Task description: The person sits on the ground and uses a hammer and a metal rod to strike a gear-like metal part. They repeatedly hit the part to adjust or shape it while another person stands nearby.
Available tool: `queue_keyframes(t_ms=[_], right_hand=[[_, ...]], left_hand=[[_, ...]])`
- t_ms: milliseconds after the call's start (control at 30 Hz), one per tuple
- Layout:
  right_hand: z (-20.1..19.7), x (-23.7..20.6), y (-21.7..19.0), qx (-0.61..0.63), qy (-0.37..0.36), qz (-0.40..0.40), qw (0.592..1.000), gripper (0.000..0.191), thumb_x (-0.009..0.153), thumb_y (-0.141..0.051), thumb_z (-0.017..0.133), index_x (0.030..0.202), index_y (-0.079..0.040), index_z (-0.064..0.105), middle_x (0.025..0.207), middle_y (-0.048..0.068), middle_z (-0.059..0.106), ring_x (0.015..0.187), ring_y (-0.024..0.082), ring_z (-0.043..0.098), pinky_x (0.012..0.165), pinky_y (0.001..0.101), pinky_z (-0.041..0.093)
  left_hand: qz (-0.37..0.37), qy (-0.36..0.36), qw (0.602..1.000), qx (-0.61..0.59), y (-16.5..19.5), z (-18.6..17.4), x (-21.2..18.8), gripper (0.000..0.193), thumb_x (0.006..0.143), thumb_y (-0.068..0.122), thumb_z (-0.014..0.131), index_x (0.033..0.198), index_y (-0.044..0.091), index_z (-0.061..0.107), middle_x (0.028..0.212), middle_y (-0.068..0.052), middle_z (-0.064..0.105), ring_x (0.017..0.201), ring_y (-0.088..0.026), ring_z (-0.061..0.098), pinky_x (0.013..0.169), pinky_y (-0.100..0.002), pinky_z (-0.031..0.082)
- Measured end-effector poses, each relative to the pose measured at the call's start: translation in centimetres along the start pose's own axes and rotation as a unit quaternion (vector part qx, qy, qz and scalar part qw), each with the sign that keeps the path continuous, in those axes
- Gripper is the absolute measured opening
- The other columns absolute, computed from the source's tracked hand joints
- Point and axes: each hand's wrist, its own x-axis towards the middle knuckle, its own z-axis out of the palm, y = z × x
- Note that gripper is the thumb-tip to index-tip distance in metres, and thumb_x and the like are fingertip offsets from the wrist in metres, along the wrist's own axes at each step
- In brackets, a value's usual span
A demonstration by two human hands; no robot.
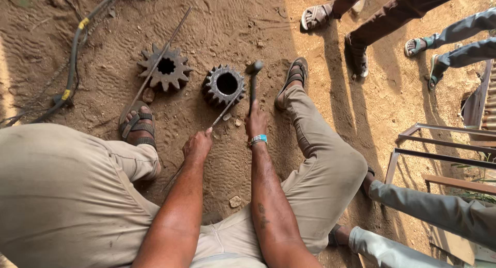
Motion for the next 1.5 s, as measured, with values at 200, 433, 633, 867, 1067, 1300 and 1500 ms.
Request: queue_keyframes(t_ms=[200,433,633,867,1067,1300,1500], right_hand=[[-2.6,2.3,-2.3,0.302,0.066,0.016,0.951,0.056,0.110,-0.059,0.040,0.086,-0.010,0.055,0.060,-0.003,0.046,0.045,0.006,0.043,0.035,0.0249,0.036],[0.8,-3.0,-1.2,0.124,-0.103,0.284,0.945,0.057,0.106,-0.062,0.041,0.082,-0.013,0.055,0.054,-0.006,0.041,0.040,0.009,0.035,0.032,0.0304,0.028],[0.1,-1.9,-1.6,0.229,-0.054,0.281,0.930,0.062,0.103,-0.063,0.041,0.073,-0.012,0.057,0.051,-0.006,0.049,0.036,0.007,0.042,0.030,0.0266,0.034],[-6.2,0.9,-6.4,0.396,0.011,0.149,0.906,0.056,0.102,-0.065,0.043,0.079,-0.015,0.052,0.054,-0.007,0.045,0.038,0.004,0.039,0.029,0.0233,0.033],[-6.5,0.2,-7.7,0.423,0.068,0.111,0.897,0.054,0.100,-0.064,0.045,0.083,-0.013,0.053,0.055,-0.006,0.049,0.039,0.004,0.042,0.028,0.0228,0.034],[-2.3,-0.2,-3.2,0.289,0.093,0.082,0.949,0.047,0.100,-0.064,0.038,0.097,-0.021,0.056,0.055,-0.005,0.047,0.040,0.004,0.042,0.028,0.0238,0.035],[0.6,-2.4,-0.2,0.148,-0.147,0.332,0.920,0.063,0.105,-0.062,0.044,0.075,-0.009,0.058,0.053,-0.004,0.048,0.039,0.010,0.041,0.032,0.0293,0.030]], left_hand=[[-0.007,-0.019,0.998,-0.059,-0.5,0.7,0.5,0.054,0.111,0.051,0.040,0.104,0.007,0.071,0.070,-0.004,0.060,0.053,-0.015,0.049,0.048,-0.035,0.040],[0.004,-0.010,0.997,-0.071,-0.2,0.5,-0.3,0.052,0.109,0.049,0.043,0.106,0.006,0.071,0.071,-0.005,0.061,0.053,-0.015,0.050,0.046,-0.034,0.043],[-0.002,-0.006,0.999,-0.038,-0.3,0.3,-0.1,0.056,0.110,0.052,0.039,0.107,0.006,0.070,0.072,-0.006,0.063,0.054,-0.017,0.052,0.048,-0.035,0.045],[0.011,0.018,0.998,-0.059,-0.4,0.3,0.2,0.062,0.109,0.058,0.037,0.108,0.007,0.071,0.073,-0.005,0.063,0.054,-0.015,0.051,0.049,-0.033,0.042],[0.016,0.015,0.999,-0.028,-0.6,0.9,0.5,0.054,0.111,0.051,0.039,0.107,0.009,0.073,0.074,-0.004,0.062,0.054,-0.015,0.047,0.048,-0.033,0.039],[-0.011,0.039,0.999,-0.023,-0.4,1.3,0.6,0.053,0.112,0.051,0.038,0.109,0.010,0.072,0.073,-0.005,0.063,0.053,-0.015,0.049,0.047,-0.035,0.042],[0.008,0.052,0.998,0.023,0.3,0.5,-0.2,0.057,0.111,0.057,0.035,0.110,0.013,0.071,0.077,-0.007,0.064,0.057,-0.017,0.050,0.051,-0.037,0.044]])
